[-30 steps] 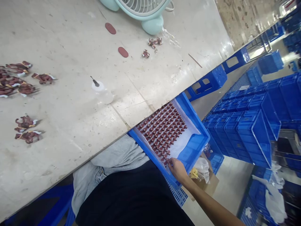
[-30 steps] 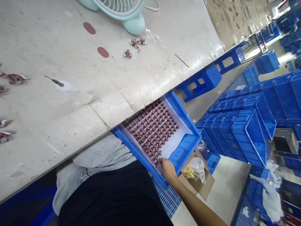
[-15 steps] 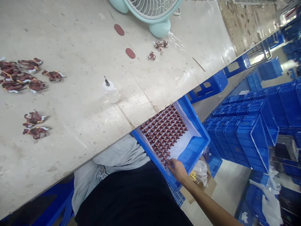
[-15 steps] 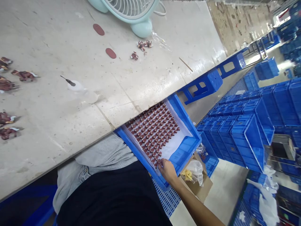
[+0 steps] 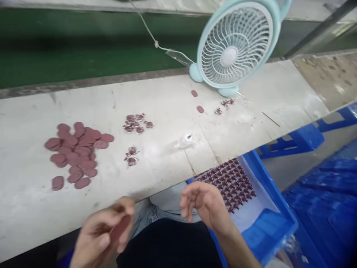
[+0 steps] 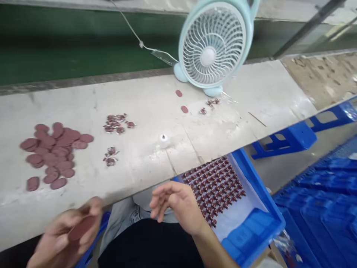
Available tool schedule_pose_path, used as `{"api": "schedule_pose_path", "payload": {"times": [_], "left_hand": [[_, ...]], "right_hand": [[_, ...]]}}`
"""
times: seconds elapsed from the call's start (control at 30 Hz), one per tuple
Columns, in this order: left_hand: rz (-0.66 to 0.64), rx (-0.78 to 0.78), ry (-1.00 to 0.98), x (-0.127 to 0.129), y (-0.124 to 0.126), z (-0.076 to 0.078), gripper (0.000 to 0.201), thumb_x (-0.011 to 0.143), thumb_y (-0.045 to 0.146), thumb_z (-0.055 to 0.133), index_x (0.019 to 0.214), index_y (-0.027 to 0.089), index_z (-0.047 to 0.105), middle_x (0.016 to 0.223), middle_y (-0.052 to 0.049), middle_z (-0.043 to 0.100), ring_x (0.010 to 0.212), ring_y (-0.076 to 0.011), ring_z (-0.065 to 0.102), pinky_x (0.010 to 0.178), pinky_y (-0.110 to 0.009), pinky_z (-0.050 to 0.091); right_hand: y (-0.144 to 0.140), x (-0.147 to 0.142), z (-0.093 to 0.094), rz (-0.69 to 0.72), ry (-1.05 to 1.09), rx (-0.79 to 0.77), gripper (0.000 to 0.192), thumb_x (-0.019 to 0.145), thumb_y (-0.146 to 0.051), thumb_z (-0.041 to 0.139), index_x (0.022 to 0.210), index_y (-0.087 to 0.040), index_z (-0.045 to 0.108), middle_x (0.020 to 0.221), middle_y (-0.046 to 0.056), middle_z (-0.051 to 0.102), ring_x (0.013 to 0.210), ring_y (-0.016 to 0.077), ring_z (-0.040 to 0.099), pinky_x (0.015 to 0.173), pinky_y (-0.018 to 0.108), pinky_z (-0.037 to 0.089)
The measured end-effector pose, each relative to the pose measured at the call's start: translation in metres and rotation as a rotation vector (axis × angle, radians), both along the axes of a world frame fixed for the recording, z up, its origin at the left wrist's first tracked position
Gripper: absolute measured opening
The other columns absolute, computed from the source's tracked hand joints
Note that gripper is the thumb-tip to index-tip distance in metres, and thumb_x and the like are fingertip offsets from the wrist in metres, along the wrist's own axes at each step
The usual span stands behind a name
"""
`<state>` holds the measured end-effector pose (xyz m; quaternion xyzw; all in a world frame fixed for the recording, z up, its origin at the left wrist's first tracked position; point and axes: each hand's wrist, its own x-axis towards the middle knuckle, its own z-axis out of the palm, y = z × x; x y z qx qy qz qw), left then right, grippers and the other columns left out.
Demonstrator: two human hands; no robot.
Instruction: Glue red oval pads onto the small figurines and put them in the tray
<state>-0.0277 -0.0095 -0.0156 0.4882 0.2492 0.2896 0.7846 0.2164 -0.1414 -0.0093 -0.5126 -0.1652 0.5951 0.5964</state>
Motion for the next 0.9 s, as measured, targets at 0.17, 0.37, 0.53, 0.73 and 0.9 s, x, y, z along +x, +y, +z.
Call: {"api": "schedule_pose_path", "payload": {"times": [0.17,0.37,0.53,0.73,0.9], "left_hand": [[0.077,-0.587,-0.212,0.040,-0.006,-0.002,0.020,0.081,0.036,0.078,0.100,0.032,0.079,0.106,-0.006,0.071,0.059,-0.0052,0.054,0.050,-0.014,0.049],[0.089,-0.651,-0.232,0.048,-0.010,-0.013,0.025,0.079,0.033,0.082,0.104,0.030,0.079,0.112,-0.009,0.075,0.066,-0.0075,0.059,0.055,-0.015,0.052],[0.134,-0.488,-0.152,0.056,-0.006,-0.014,0.033,0.076,0.020,0.085,0.108,0.026,0.076,0.086,-0.003,0.072,0.062,-0.0089,0.060,0.051,-0.015,0.054],[0.238,-0.168,0.067,0.064,-0.002,-0.011,0.021,0.087,0.019,0.076,0.107,0.023,0.078,0.096,-0.006,0.075,0.077,-0.0139,0.070,0.064,-0.021,0.060],[0.303,-0.008,0.211,0.065,-0.012,-0.008,0.019,0.090,0.019,0.073,0.106,0.027,0.077,0.096,-0.004,0.081,0.086,-0.0167,0.076,0.080,-0.024,0.062]], "right_hand": [[0.079,0.009,-0.010,-0.175,0.697,0.155,0.077,0.093,-0.080,0.035,0.125,-0.017,0.065,0.089,0.002,0.066,0.054,0.0049,0.054,0.038,0.008,0.042],[0.107,0.021,-0.009,-0.293,0.948,0.180,0.039,0.101,-0.053,0.054,0.112,-0.017,0.064,0.069,-0.006,0.054,0.051,0.0041,0.049,0.043,0.006,0.044],[0.089,0.006,0.011,-0.255,0.741,0.107,0.037,0.093,-0.047,0.062,0.104,-0.012,0.069,0.065,-0.007,0.042,0.044,0.0037,0.033,0.039,0.012,0.040],[0.072,-0.021,0.023,-0.213,0.520,0.001,0.041,0.092,-0.053,0.061,0.103,-0.015,0.072,0.064,-0.007,0.041,0.045,0.0047,0.020,0.038,0.014,0.037],[0.064,-0.041,0.030,-0.180,0.458,0.018,0.043,0.090,-0.059,0.063,0.106,-0.020,0.071,0.060,-0.005,0.049,0.041,0.0051,0.033,0.038,0.016,0.040]]}}
